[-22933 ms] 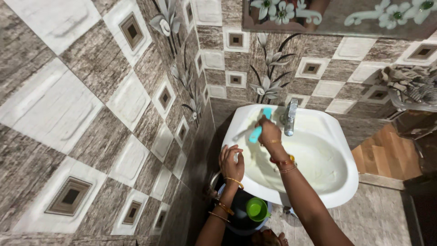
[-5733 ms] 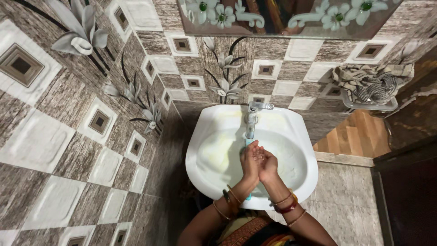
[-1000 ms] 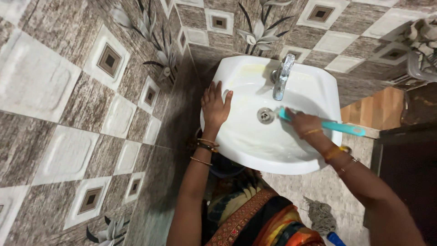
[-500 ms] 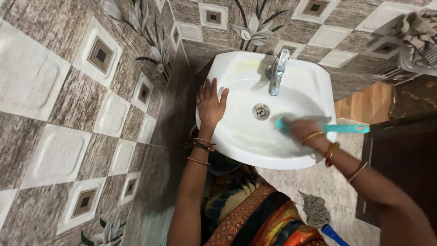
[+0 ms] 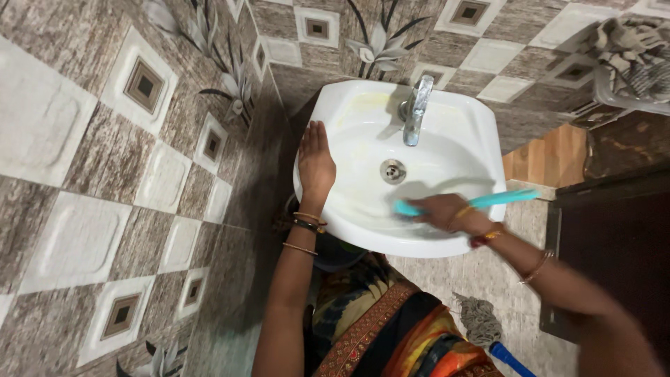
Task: The person scrubs a white bathroom sink using a blue scrub brush. They apply a cleaning agent and scrub the basin, faucet, and drain area repeatedly. The person rinses the brush and continues scrubbing different sections of the sink.
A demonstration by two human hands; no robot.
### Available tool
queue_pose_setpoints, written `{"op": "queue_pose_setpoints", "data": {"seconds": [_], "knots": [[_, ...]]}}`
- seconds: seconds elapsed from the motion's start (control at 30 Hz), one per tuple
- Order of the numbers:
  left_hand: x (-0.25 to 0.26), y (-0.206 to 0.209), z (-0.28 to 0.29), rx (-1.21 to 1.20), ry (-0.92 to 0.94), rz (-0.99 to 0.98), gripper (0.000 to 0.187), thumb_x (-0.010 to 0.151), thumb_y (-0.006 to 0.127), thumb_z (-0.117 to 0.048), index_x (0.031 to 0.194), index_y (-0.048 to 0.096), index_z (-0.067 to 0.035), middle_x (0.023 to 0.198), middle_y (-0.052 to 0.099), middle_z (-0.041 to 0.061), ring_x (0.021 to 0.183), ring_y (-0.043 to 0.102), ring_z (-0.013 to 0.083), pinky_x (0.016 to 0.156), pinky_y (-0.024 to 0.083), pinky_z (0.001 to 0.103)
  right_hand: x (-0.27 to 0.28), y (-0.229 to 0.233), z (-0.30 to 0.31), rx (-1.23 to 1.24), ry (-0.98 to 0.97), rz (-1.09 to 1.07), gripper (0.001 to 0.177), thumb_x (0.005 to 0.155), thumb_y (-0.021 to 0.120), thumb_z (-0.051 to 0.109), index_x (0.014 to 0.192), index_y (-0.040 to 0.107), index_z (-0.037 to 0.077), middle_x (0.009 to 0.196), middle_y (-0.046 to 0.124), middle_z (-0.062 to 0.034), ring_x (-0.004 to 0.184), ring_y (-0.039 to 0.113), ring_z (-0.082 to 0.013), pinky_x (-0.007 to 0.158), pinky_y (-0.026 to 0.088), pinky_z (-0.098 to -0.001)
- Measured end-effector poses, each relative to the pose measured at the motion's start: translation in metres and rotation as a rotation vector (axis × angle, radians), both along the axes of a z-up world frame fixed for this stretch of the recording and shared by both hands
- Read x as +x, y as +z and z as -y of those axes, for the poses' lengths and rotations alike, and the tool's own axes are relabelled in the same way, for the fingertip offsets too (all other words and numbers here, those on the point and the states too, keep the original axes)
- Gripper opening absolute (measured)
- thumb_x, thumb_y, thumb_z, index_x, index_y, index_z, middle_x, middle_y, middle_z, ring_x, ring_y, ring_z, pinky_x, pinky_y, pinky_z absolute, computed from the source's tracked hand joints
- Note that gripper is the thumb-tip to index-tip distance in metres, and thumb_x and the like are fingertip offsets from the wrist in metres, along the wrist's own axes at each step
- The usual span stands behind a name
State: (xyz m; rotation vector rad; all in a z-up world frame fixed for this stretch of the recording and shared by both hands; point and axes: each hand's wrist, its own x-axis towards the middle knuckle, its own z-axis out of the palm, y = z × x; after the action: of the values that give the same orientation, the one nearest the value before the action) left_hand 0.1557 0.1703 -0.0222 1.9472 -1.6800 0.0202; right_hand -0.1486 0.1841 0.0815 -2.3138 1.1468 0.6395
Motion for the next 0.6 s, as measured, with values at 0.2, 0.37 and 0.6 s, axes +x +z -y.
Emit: {"op": "queue_pose_setpoints", "data": {"seconds": [0.2, 0.37, 0.6], "knots": [[0.001, -0.001, 0.002, 0.009, 0.021, 0.056, 0.065, 0.093, 0.050, 0.000, 0.157, 0.035, 0.003, 0.163, 0.039, 0.021, 0.150, 0.039, 0.0322, 0.125, 0.029, 0.042, -0.016, 0.020, 0.004, 0.038, 0.030, -0.333, 0.066, 0.096, 0.037, 0.069, 0.155, 0.039, 0.039, 0.124, 0.072, -0.0070, 0.103, 0.075, -0.0249, 0.089, 0.059, -0.0413], [0.006, 0.003, 0.002, -0.065, -0.011, -0.166, 0.055, 0.106, 0.052, -0.034, 0.148, 0.048, 0.002, 0.155, 0.048, 0.023, 0.146, 0.043, 0.0350, 0.122, 0.031, 0.044, 0.071, -0.047, 0.009, 0.205, -0.055, 0.165, 0.066, 0.092, 0.054, 0.056, 0.155, 0.036, 0.048, 0.140, 0.068, 0.0012, 0.104, 0.075, -0.0262, 0.097, 0.059, -0.0400], [0.009, 0.012, 0.002, -0.041, 0.018, -0.388, 0.055, 0.108, 0.043, -0.043, 0.142, 0.059, -0.004, 0.151, 0.054, 0.017, 0.143, 0.048, 0.0345, 0.120, 0.032, 0.046, 0.048, -0.059, 0.024, 0.294, 0.094, 0.362, 0.069, 0.088, 0.067, 0.051, 0.152, 0.041, 0.047, 0.142, 0.066, 0.0006, 0.117, 0.069, -0.0227, 0.103, 0.052, -0.0406]]}}
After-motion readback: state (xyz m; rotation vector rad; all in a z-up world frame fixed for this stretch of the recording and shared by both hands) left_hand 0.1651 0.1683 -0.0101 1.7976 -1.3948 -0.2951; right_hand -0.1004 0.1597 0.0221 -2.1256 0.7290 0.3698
